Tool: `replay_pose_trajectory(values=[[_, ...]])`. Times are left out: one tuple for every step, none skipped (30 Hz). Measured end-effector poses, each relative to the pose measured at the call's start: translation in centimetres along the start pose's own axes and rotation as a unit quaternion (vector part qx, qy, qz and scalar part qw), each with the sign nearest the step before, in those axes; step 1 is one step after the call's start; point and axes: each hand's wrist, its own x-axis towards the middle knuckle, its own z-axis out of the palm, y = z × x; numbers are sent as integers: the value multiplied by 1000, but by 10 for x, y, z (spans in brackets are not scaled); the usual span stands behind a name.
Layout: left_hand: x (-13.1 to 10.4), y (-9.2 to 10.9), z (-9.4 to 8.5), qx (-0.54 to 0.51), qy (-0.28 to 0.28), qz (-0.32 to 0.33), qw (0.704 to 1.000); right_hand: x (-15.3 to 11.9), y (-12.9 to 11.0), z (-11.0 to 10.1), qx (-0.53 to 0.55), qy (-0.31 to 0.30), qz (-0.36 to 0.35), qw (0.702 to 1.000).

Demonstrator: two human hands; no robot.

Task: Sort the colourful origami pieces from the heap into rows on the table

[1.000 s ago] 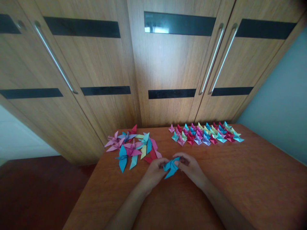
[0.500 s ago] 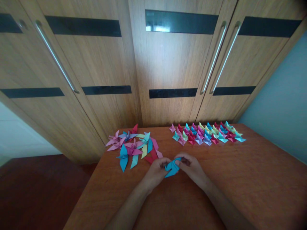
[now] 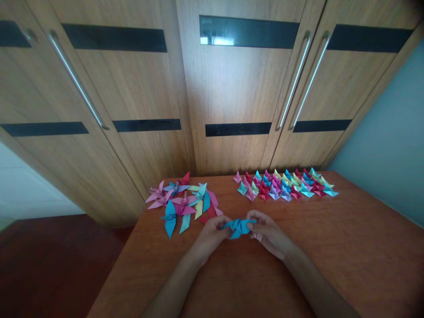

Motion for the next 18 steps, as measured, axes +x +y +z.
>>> replay_pose_trajectory(values=[[-1, 0, 0, -4, -3, -1, 1000, 0, 0, 0, 11, -8, 5, 1000], [-1, 0, 0, -11, -9, 0, 1000, -1, 0, 1, 23, -18, 10, 1000], [-2, 1, 1, -20, -17, -1, 1000, -1, 1, 1, 38, -27, 14, 999], [-3, 0, 1, -29, -27, -2, 999, -1, 1, 1, 54, -36, 18, 998], [-3, 0, 1, -40, -36, -2, 999, -2, 2, 1, 71, -44, 20, 996], [-4, 0, 0, -51, -44, -2, 998, -2, 3, 1, 88, -51, 22, 995], [-4, -1, 0, -61, -49, -1, 997, -2, 3, 1, 103, -57, 22, 993], [-4, -1, -1, -71, -53, 1, 996, -3, 4, 0, 117, -62, 22, 991], [-5, -2, -1, -81, -55, 2, 995, -3, 4, 0, 130, -68, 22, 989], [-5, -2, -2, -90, -57, 3, 994, -4, 3, 0, 139, -76, 20, 987], [-5, -2, -2, -98, -61, 1, 993, -4, 3, 0, 147, -85, 18, 985], [-6, -2, -2, -108, -67, -2, 992, -5, 2, 0, 155, -94, 14, 983], [-6, -2, -2, -118, -74, -4, 990, -6, 1, 0, 162, -101, 9, 982], [-6, -1, -1, -129, -78, -5, 989, -7, -1, 1, 169, -107, 2, 980], [-7, 0, -1, -140, -81, -6, 987, -8, -2, 1, 176, -109, -5, 978], [-7, 0, 0, -150, -81, -6, 985, -9, -3, 0, 184, -109, -12, 977], [-7, 0, 0, -161, -78, -7, 984, -9, -4, 0, 190, -105, -19, 976], [-8, 1, 0, -171, -74, -8, 982, -8, -4, -1, 194, -98, -24, 976]])
